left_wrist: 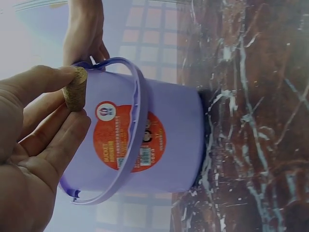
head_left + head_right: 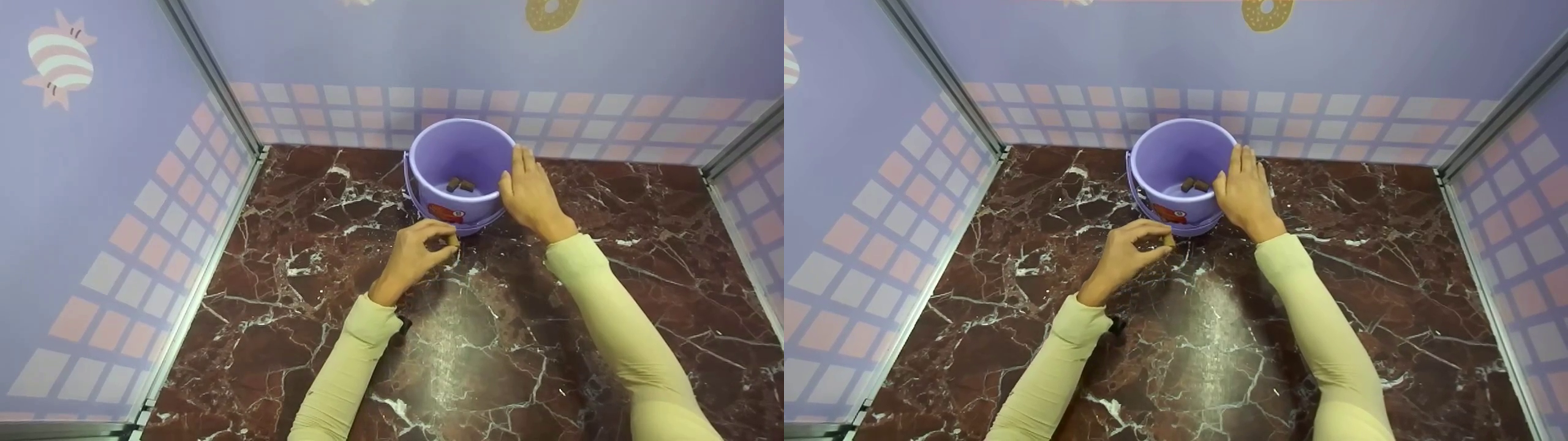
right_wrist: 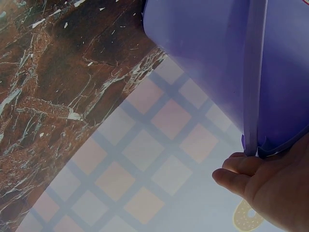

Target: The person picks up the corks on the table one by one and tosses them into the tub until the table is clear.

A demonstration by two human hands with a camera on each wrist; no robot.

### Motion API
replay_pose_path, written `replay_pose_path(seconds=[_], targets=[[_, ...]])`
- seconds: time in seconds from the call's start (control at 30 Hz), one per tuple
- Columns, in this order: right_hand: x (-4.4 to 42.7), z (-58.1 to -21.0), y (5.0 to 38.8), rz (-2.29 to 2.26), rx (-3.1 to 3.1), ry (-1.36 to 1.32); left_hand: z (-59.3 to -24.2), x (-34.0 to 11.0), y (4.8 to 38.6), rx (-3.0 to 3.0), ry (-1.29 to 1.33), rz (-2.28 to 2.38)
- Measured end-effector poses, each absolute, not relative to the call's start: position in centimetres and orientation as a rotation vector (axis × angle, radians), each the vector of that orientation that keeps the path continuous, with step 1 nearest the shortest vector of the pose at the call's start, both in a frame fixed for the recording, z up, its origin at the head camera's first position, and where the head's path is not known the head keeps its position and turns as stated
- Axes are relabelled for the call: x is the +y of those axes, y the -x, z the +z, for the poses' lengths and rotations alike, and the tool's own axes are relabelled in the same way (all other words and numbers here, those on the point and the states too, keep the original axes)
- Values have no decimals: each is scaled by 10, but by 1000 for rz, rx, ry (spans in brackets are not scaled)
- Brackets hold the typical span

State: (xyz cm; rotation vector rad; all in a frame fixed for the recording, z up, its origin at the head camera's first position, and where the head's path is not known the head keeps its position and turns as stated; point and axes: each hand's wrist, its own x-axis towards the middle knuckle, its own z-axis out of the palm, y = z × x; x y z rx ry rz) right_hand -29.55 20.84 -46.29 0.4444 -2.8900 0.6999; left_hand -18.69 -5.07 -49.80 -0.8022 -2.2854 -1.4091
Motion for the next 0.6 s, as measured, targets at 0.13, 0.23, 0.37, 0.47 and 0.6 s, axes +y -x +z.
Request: replay_pose_path(seconds=[0.13, 0.23, 0.37, 0.47, 0.6], targets=[[208, -465, 295, 697, -2873, -449, -494, -52, 189, -2284, 798, -1427], [209, -466, 296, 700, -2872, -449, -491, -52, 190, -2282, 792, -1433], [209, -465, 295, 705, -2896, -442, -486, -52, 192, -2289, 784, -1433], [209, -465, 295, 704, -2906, -440, -483, -52, 194, -2284, 784, -1443], [209, -464, 296, 702, -2906, -441, -478, -52, 199, -2248, 803, -1438]])
